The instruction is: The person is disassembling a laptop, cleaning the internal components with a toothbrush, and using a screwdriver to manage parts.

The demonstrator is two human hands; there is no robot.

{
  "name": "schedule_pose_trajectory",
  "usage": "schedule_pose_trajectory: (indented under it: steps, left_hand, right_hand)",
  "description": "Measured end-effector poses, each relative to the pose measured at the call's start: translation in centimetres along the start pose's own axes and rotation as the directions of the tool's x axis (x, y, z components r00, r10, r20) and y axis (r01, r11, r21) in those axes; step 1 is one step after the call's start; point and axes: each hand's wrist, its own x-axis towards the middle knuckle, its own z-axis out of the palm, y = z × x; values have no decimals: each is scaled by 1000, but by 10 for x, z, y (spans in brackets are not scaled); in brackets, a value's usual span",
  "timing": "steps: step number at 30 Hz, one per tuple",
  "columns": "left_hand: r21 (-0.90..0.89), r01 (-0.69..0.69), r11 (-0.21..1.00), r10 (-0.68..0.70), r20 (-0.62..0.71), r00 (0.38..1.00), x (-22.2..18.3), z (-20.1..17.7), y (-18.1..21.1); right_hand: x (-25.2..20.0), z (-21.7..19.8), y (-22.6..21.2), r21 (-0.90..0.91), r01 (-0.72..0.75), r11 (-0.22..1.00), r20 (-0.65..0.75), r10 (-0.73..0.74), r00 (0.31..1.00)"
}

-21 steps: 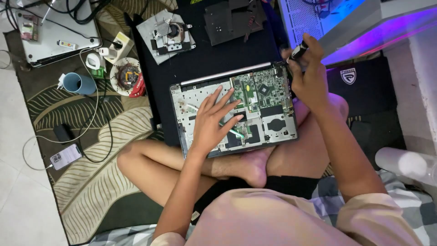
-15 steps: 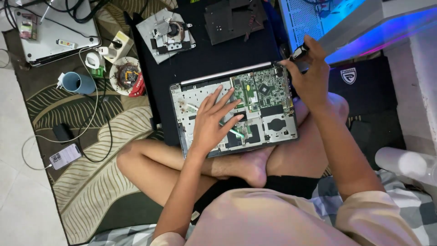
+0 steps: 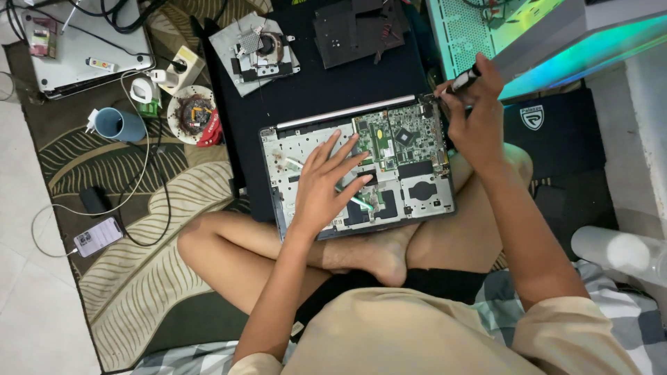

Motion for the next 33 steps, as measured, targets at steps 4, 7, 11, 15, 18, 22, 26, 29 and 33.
schedule_pose_trajectory:
  steps: [4, 7, 11, 15, 18, 22, 26, 29, 33]
  left_hand:
    - [2, -3, 1000, 3, 0, 1000, 0, 1, 0]
    - [6, -1, 1000, 1, -4, 1000, -1, 0, 0]
    - [-2, -2, 1000, 2, -4, 1000, -1, 1, -1]
    - [-2, 5, 1000, -5, 10, 1000, 0, 0, 0]
    - [2, 7, 1000, -7, 11, 1000, 0, -1, 1]
    - [18, -3, 1000, 3, -2, 1000, -1, 0, 0]
    - [20, -7, 1000, 7, -2, 1000, -1, 0, 0]
    - [13, 4, 1000, -4, 4, 1000, -2, -3, 4]
    - [-6, 16, 1000, -16, 2, 1000, 1, -4, 4]
  right_hand:
    - [1, 4, 8, -88, 44, 995, -104, -53, 993]
    - [6, 2, 0, -81, 49, 996, -68, -55, 996]
    - [2, 3, -1, -32, 13, 999, -20, -14, 1000]
    - [0, 5, 6, -74, -11, 997, -56, 6, 998]
    - [0, 7, 9, -126, 39, 991, -68, -48, 997]
    - [-2, 10, 15, -121, 38, 992, -87, -49, 995]
    - [-1, 12, 16, -116, 33, 993, -101, -45, 994]
    - [-3, 15, 17, -93, 23, 995, -115, -34, 993]
    - [-1, 15, 25, -200, 27, 980, -58, -39, 998]
